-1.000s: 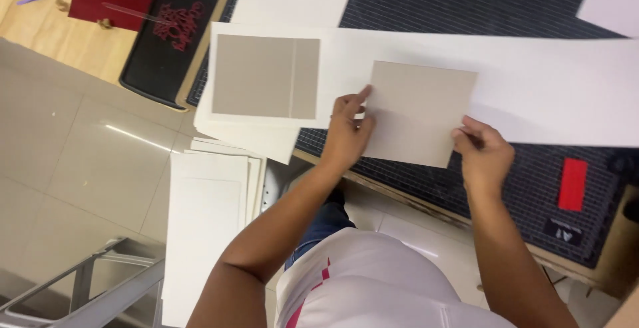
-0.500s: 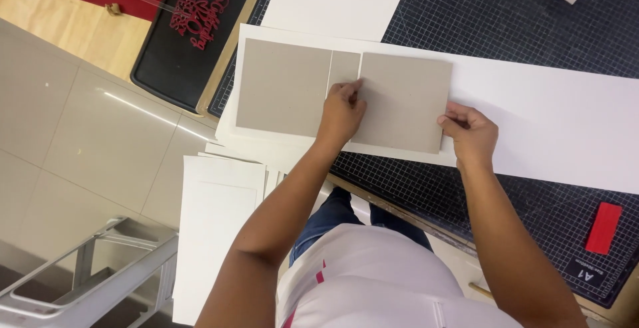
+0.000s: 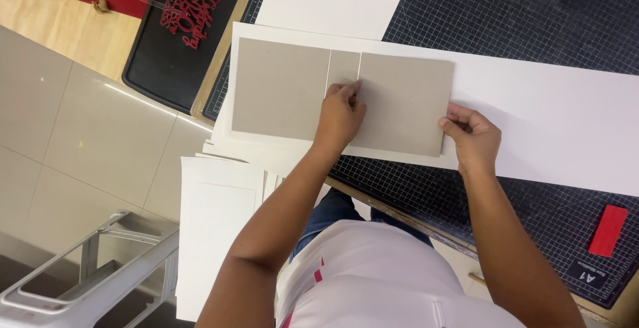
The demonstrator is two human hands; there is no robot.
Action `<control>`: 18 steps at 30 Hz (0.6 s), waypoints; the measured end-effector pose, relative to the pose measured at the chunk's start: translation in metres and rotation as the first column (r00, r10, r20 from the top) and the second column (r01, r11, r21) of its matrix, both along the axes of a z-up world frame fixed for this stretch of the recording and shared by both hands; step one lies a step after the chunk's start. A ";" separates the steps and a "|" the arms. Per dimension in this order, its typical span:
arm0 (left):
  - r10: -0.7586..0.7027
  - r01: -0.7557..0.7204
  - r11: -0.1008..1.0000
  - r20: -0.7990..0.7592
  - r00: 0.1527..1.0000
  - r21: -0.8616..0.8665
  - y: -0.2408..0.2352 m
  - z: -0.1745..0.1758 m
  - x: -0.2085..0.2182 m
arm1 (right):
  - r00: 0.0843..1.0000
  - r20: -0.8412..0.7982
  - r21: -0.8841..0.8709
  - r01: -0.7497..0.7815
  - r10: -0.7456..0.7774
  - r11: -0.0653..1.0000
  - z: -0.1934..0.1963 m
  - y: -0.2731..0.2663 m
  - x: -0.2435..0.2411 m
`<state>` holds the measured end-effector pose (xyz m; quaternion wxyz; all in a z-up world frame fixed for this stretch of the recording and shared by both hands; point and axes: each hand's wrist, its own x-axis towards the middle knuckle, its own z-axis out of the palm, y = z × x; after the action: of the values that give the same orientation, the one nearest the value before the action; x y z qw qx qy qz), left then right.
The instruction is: The person applies glue to small rectangular pieces using a roller, places them onto larger white sheets, smooths them with a red squeegee, and trims the edges with a utility knife. The process is repeated for multiple pieces, resulting in finished card-like items.
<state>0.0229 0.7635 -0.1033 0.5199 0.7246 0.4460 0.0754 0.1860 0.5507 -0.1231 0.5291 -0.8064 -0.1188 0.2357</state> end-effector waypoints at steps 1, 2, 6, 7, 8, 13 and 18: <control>-0.002 0.002 1.000 0.000 1.000 0.000 0.001 -0.002 0.001 | 1.000 0.000 0.000 0.002 -0.002 1.000 0.001 0.000 0.000; -0.006 0.006 1.000 -0.007 1.000 0.009 0.002 -0.003 0.001 | 1.000 -0.003 0.007 0.000 0.000 1.000 0.001 0.000 0.000; -0.017 0.018 0.999 -0.013 1.000 0.032 0.003 -0.009 0.001 | 1.000 0.010 0.004 -0.008 0.008 1.000 -0.004 -0.002 0.001; -0.017 0.017 0.999 -0.013 1.000 0.034 0.004 -0.009 0.001 | 1.000 0.010 0.006 -0.009 0.009 1.000 -0.003 -0.001 0.001; -0.014 0.014 0.999 -0.011 1.000 0.033 0.004 -0.009 0.002 | 1.000 0.011 0.004 -0.010 0.010 1.000 -0.002 -0.001 0.001; -0.018 0.019 0.999 -0.026 0.999 0.034 0.005 -0.006 0.003 | 1.000 0.010 0.011 -0.007 0.007 1.000 -0.002 -0.001 0.000; -0.024 0.026 0.998 -0.044 0.999 0.055 0.008 -0.015 0.006 | 1.000 0.016 -0.004 -0.024 0.024 1.000 0.001 -0.001 0.000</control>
<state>0.0289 0.7714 -0.1188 0.4905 0.7459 0.4457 0.0655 0.1865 0.5498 -0.1221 0.5238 -0.8078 -0.1321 0.2357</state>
